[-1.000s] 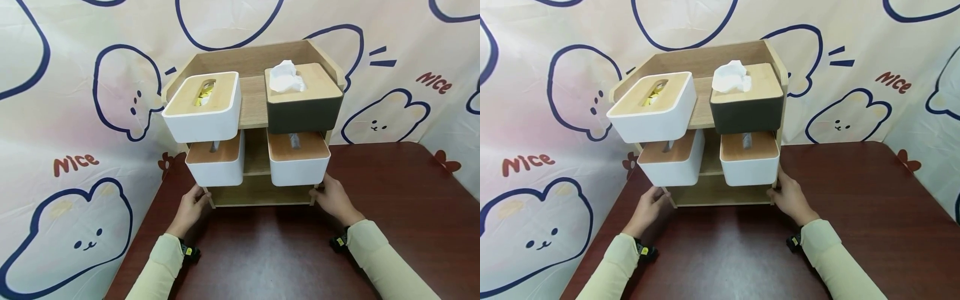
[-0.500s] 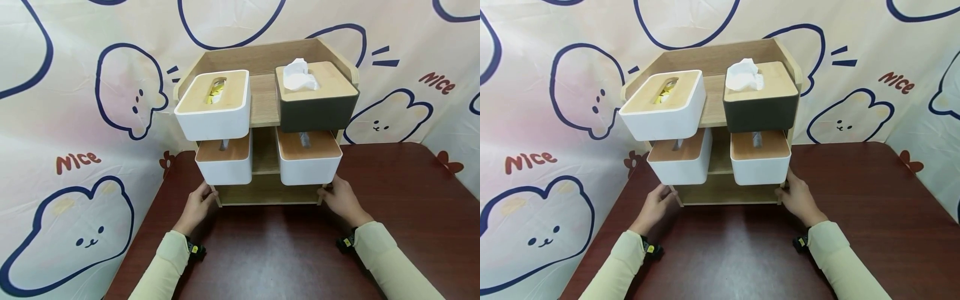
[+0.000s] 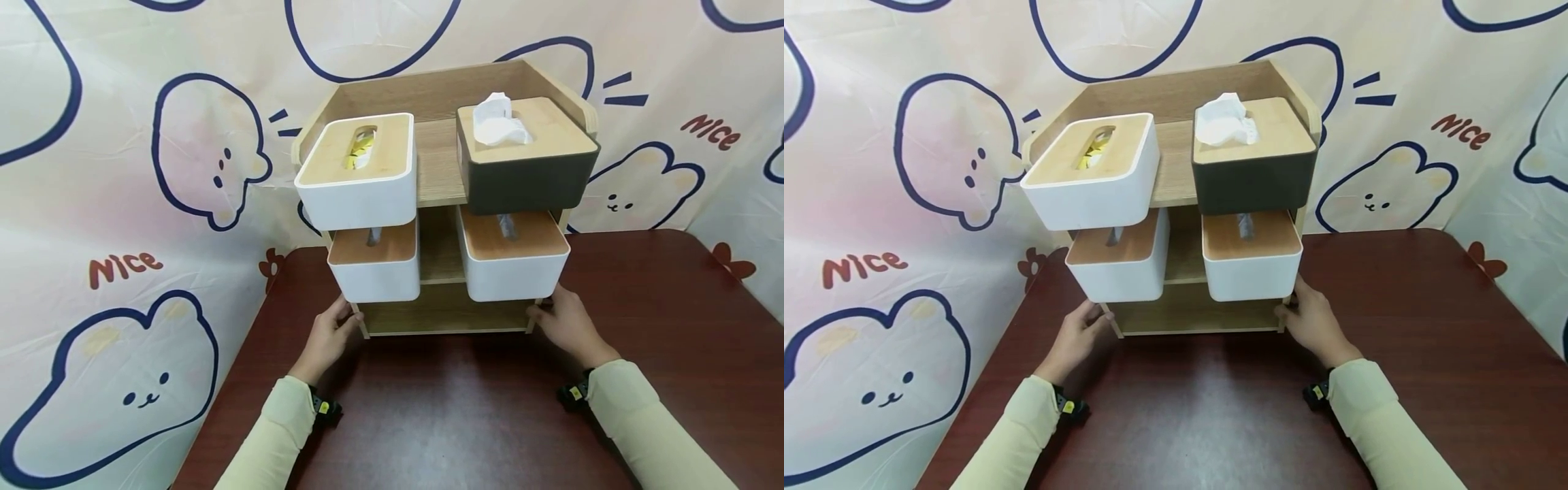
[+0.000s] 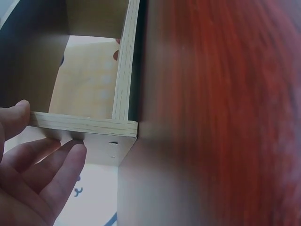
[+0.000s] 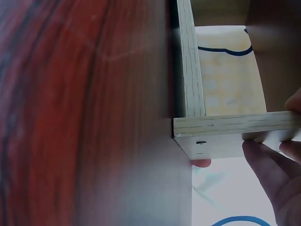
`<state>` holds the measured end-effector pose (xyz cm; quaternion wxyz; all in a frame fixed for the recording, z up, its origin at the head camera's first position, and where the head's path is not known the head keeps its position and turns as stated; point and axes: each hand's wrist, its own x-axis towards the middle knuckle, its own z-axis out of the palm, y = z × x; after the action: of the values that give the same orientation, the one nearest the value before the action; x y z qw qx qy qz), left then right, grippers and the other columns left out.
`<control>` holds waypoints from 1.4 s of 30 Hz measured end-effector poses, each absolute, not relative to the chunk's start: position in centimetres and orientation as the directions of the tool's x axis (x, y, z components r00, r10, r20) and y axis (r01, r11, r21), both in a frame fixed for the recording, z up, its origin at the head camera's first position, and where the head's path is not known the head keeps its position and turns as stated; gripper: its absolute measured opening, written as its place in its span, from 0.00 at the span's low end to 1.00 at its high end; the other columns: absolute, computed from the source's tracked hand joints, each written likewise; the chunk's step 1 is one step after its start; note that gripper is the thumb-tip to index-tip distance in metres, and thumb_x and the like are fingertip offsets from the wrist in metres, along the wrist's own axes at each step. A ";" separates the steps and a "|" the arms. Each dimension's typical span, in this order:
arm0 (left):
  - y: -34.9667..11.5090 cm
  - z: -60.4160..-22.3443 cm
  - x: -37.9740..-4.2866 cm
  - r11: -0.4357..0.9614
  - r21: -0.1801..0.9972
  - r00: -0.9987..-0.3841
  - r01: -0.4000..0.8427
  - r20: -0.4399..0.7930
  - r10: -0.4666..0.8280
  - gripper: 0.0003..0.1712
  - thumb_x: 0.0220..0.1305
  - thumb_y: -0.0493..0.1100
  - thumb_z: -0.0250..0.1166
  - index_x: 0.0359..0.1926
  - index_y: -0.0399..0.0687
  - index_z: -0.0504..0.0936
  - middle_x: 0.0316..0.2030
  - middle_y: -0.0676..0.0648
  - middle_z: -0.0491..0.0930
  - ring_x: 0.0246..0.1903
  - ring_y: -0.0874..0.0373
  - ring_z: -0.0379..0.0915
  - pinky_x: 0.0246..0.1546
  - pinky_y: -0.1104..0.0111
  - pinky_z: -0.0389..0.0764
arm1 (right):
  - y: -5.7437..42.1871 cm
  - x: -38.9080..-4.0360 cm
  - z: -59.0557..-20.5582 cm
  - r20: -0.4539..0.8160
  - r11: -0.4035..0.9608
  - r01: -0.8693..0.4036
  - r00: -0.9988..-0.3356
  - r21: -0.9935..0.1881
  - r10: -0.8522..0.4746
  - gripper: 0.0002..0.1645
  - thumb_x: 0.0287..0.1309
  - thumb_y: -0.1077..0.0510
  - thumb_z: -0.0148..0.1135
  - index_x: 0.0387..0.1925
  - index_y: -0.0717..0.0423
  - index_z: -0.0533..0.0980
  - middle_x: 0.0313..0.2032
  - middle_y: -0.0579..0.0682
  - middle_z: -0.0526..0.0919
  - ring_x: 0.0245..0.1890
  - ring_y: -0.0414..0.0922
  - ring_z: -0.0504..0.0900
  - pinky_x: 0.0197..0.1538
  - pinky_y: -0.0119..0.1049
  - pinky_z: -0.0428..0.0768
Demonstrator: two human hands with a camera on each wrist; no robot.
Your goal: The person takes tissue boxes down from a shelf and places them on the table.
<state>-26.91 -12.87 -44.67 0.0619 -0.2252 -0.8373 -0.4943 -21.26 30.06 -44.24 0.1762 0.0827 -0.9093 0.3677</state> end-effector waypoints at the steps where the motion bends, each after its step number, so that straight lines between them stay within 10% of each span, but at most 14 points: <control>1: -12.8 -44.7 -27.0 0.406 0.801 -0.890 0.440 0.328 0.317 0.36 0.69 0.37 0.62 0.73 0.65 0.63 0.60 0.43 0.74 0.58 0.49 0.72 0.55 0.50 0.75 | 30.2 -21.2 -44.3 0.383 0.717 -0.281 -0.923 -0.638 -0.021 0.14 0.57 0.70 0.61 0.45 0.62 0.71 0.31 0.54 0.76 0.22 0.45 0.71 0.28 0.39 0.72; 42: -9.5 -45.6 -28.4 0.396 0.790 -0.876 0.468 0.353 0.329 0.39 0.68 0.39 0.63 0.74 0.65 0.59 0.61 0.47 0.74 0.56 0.56 0.74 0.53 0.59 0.78 | 33.7 -21.4 -44.2 0.324 0.719 -0.208 -0.946 -0.663 0.024 0.08 0.60 0.68 0.57 0.29 0.59 0.67 0.23 0.52 0.70 0.22 0.47 0.69 0.23 0.36 0.68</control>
<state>-28.40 -9.45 -45.55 0.0702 -0.2390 -0.8326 -0.4946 -21.41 33.70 -44.24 0.1566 0.0503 -0.9138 0.3713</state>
